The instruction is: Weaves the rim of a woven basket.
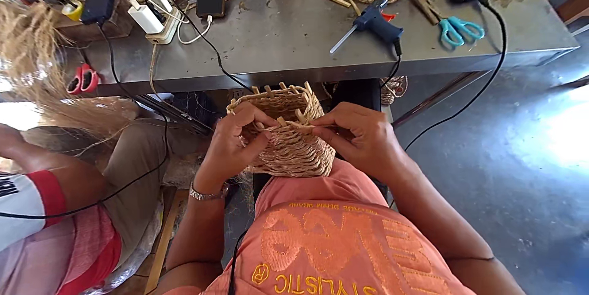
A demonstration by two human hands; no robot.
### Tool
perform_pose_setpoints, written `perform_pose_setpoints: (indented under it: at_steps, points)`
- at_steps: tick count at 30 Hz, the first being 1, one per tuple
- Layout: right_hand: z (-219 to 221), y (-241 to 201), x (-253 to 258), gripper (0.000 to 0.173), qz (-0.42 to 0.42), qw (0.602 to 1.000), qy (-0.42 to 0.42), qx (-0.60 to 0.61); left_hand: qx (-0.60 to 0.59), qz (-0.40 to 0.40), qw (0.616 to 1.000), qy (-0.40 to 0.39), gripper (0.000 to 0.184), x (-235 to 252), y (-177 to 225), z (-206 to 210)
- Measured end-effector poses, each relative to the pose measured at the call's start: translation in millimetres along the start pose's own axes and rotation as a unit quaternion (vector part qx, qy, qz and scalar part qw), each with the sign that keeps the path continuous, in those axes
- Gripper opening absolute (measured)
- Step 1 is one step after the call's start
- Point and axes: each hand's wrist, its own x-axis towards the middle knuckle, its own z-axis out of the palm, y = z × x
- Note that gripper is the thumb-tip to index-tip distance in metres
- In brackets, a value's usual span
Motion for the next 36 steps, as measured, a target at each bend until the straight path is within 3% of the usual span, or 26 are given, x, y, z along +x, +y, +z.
perform_pose_setpoints:
  at_steps: [4,7,12,16,22,27,32,36]
  points:
    - [7,-2,3,0.014,-0.015,0.999,0.001,0.040,-0.043,0.053,0.997,-0.027,0.013,6,-18,-14]
    - [16,0,5,0.014,-0.007,0.997,0.005,0.072,-0.046,0.038,0.998,-0.034,0.012,5,-21,-18]
    - [23,1,5,0.013,-0.011,0.998,0.019,0.056,0.193,-0.069,0.978,0.042,0.032,-8,34,-10]
    - [23,0,4,0.013,-0.021,0.999,0.017,0.043,0.270,-0.022,0.956,0.114,0.045,-11,58,19]
    - [23,2,3,0.013,-0.013,0.998,0.041,0.035,0.252,-0.032,0.965,0.070,0.032,5,40,39]
    - [21,3,0,0.014,-0.013,0.999,0.031,0.029,0.251,-0.020,0.966,0.050,0.035,9,34,43]
    - [14,6,-3,0.020,-0.040,0.998,-0.021,0.038,0.172,0.012,0.982,0.080,0.030,3,20,36]
    - [4,17,-9,0.015,-0.015,0.999,0.002,0.042,0.114,0.043,0.987,0.104,0.028,-8,9,24]
